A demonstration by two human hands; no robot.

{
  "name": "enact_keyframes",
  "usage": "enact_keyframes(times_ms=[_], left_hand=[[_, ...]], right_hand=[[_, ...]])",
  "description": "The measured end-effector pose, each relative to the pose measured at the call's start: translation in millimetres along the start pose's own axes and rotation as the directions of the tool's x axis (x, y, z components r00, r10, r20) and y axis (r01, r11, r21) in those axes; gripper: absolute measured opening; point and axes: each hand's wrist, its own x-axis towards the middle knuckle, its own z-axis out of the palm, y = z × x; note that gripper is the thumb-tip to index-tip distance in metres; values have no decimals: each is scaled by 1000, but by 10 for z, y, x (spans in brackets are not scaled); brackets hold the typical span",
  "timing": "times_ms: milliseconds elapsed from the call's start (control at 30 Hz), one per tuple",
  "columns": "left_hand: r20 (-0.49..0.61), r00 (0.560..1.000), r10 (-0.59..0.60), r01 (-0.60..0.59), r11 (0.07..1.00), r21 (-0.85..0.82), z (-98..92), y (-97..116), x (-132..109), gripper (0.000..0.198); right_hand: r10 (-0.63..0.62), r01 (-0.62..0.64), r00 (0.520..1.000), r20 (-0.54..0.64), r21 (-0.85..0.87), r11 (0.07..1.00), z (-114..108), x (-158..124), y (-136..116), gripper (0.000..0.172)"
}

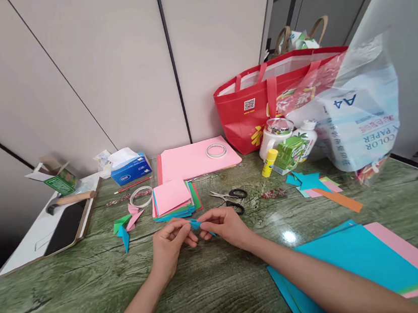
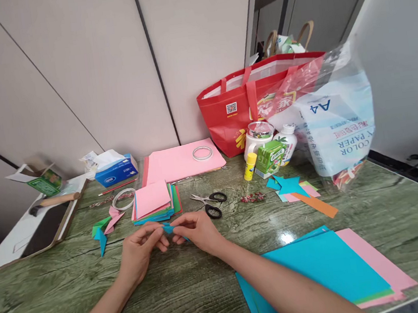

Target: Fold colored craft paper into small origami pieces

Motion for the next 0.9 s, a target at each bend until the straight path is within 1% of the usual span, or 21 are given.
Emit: enact_keyframes(times_ms=[100,367,467,533,600,667,767,833,900], left_hand=[[-2,999,52,-52,998,31,1,-22,5,13],[-5,996,93,-92,995,32,-2,-43,-13,11],[-18,999,29,-29,1000,2,-7,-21,-13,15],[-22,999,-34,33,999,-14,-10,-7,-7,16],[-10,998,-63,63,998,-4,-10,-3,0,16],[22,999,-32,31,999,38,-7,-10,4,15],[68,994,90,-97,989,112,8,-31,-6,15],[70,986,154,-163,975,151,21,-45,-20,13],[48,983,175,-181,967,181,32,-55,-35,11]], right_hand=[[13,-13,1000,-1,22,1000,14,-3,1,29],[0,-1,1000,18,46,999,31,-14,28,24],[-75,76,997,27,-13,997,34,-27,32,20],[-143,145,989,21,-98,985,35,-36,34,17],[-192,192,981,15,-174,966,35,-43,39,17],[-203,199,979,1,-202,959,36,-47,48,16],[-200,191,979,-28,-193,962,44,-54,62,14],[-219,212,976,-16,-203,956,52,-59,73,12],[-242,237,970,8,-227,945,57,-65,80,11]])
